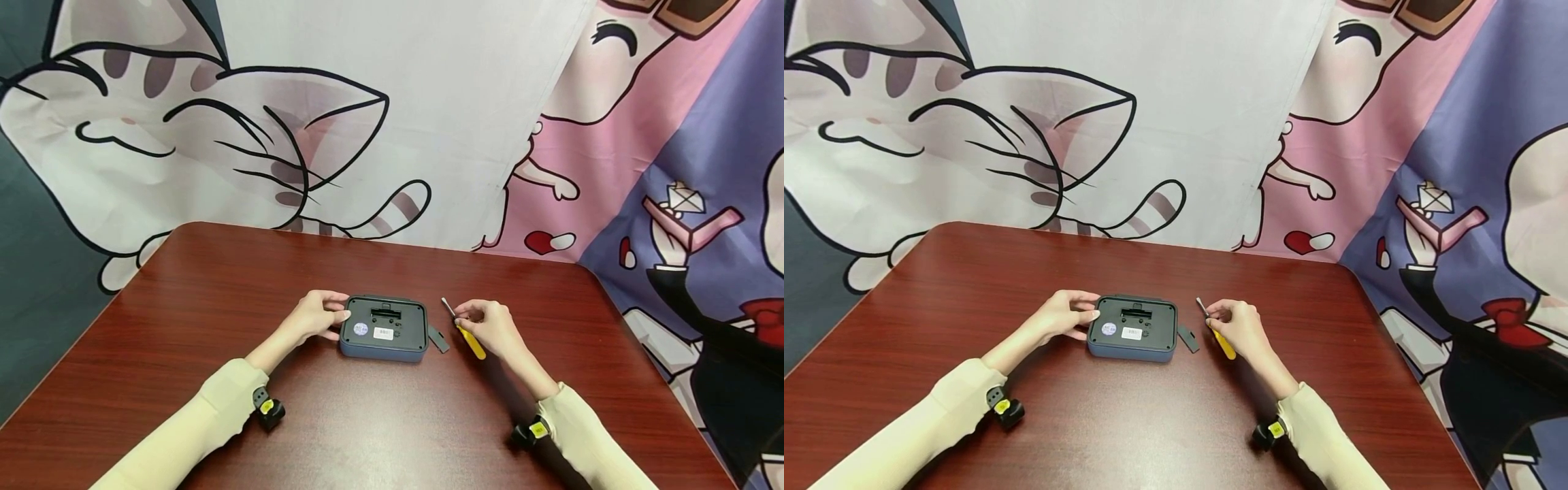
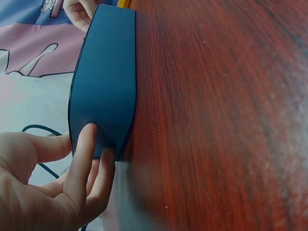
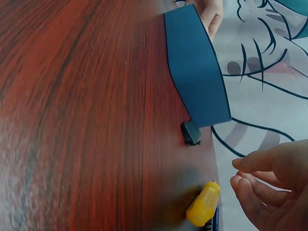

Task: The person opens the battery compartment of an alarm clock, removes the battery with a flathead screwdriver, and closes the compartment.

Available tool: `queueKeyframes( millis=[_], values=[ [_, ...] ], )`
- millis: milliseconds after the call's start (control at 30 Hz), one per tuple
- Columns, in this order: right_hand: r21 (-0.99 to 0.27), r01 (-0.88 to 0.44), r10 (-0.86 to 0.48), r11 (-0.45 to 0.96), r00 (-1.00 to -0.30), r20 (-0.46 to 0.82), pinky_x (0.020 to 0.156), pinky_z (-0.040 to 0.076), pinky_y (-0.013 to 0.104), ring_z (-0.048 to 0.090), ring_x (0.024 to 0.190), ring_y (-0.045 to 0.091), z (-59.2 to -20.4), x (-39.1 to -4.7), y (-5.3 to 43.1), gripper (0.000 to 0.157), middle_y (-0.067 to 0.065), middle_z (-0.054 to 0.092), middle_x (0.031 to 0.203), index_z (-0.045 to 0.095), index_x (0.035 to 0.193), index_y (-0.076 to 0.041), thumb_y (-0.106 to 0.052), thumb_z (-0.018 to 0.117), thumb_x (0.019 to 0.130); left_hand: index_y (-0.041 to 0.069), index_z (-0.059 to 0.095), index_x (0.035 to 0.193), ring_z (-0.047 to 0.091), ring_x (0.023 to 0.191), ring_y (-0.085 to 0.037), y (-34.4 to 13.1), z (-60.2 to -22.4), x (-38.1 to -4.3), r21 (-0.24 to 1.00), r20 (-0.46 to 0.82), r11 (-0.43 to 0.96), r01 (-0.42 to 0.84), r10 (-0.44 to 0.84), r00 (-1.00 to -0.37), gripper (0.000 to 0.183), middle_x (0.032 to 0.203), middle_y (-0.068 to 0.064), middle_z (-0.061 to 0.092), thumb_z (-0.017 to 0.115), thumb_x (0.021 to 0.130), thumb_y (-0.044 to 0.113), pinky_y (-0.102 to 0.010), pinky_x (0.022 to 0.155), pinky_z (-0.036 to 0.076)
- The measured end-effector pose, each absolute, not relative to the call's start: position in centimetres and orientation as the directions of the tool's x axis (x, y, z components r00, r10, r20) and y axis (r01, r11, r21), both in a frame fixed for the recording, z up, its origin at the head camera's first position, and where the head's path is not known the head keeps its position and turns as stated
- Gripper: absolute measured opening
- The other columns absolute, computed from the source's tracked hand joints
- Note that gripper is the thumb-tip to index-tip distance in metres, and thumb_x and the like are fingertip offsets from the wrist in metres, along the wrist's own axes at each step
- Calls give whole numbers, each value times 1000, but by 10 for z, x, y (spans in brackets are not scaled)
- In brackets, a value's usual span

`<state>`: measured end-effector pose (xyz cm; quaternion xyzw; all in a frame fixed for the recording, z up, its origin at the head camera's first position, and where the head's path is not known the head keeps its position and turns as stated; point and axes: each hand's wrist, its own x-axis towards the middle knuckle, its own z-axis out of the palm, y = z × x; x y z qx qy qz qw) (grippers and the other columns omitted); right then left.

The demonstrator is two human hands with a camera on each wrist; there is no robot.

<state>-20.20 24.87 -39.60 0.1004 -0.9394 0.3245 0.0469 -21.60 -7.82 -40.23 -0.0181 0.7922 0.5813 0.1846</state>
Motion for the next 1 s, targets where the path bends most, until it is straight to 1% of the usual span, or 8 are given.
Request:
queueKeyframes(
  millis=[100, 233, 367, 500, 633, 800, 1000],
  values=[
    [-599, -228, -171, 768, -973, 152, 51, 49, 16, 57, 62, 10, -395, -201, 245, 13, 1, 68, 75, 70, 89, -10, -13, 71, 77, 4, 50, 126, 65, 82, -19, -79, -401, -215, 915, -311, 325, -239, 191, -931, 41, 119, -22, 55, 60, 86, 7, -32, 59, 60],
    [-601, -223, -178, 767, -975, 135, 53, 49, 16, 59, 62, 10, -394, -198, 239, 12, 1, 68, 75, 70, 89, -9, -14, 70, 78, 3, 49, 126, 65, 83, -19, -79, -400, -214, 914, -312, 328, -238, 197, -929, 42, 120, -23, 54, 59, 86, 7, -32, 60, 60],
    [-601, -211, -177, 771, -977, 116, 53, 48, 15, 59, 57, 9, -394, -196, 234, 12, 1, 69, 73, 69, 89, -9, -11, 69, 77, 5, 50, 126, 65, 83, -18, -79, -400, -215, 912, -321, 326, -250, 184, -929, 41, 120, -21, 55, 60, 85, 6, -32, 60, 60],
    [-625, -189, -171, 757, -981, 89, 46, 49, 18, 59, 50, 12, -396, -195, 231, 11, 4, 68, 70, 69, 88, -8, -8, 68, 77, 5, 51, 125, 65, 82, -18, -78, -400, -215, 912, -324, 323, -255, 180, -929, 41, 120, -21, 55, 60, 85, 6, -32, 60, 60],
    [-652, -137, -149, 746, -988, 37, 42, 51, 21, 59, 49, 14, -398, -194, 227, 9, 4, 68, 69, 69, 86, -10, -9, 67, 78, 4, 50, 126, 65, 82, -18, -78, -400, -215, 913, -321, 323, -250, 188, -928, 41, 120, -21, 55, 60, 86, 6, -32, 60, 60],
    [-640, -126, -151, 758, -988, 17, 41, 51, 20, 57, 46, 11, -401, -194, 225, 8, 3, 68, 68, 69, 85, -10, -10, 68, 77, 5, 50, 126, 65, 82, -18, -79, -400, -214, 913, -322, 321, -252, 187, -928, 41, 119, -21, 55, 60, 86, 6, -32, 60, 60],
    [-608, -158, -177, 778, -984, 29, 41, 48, 20, 53, 45, 9, -403, -195, 223, 9, 1, 67, 68, 68, 84, -9, -8, 69, 76, 5, 51, 125, 65, 82, -19, -79, -401, -215, 912, -326, 321, -257, 182, -928, 42, 119, -20, 56, 61, 85, 7, -33, 60, 60]
  ],
)
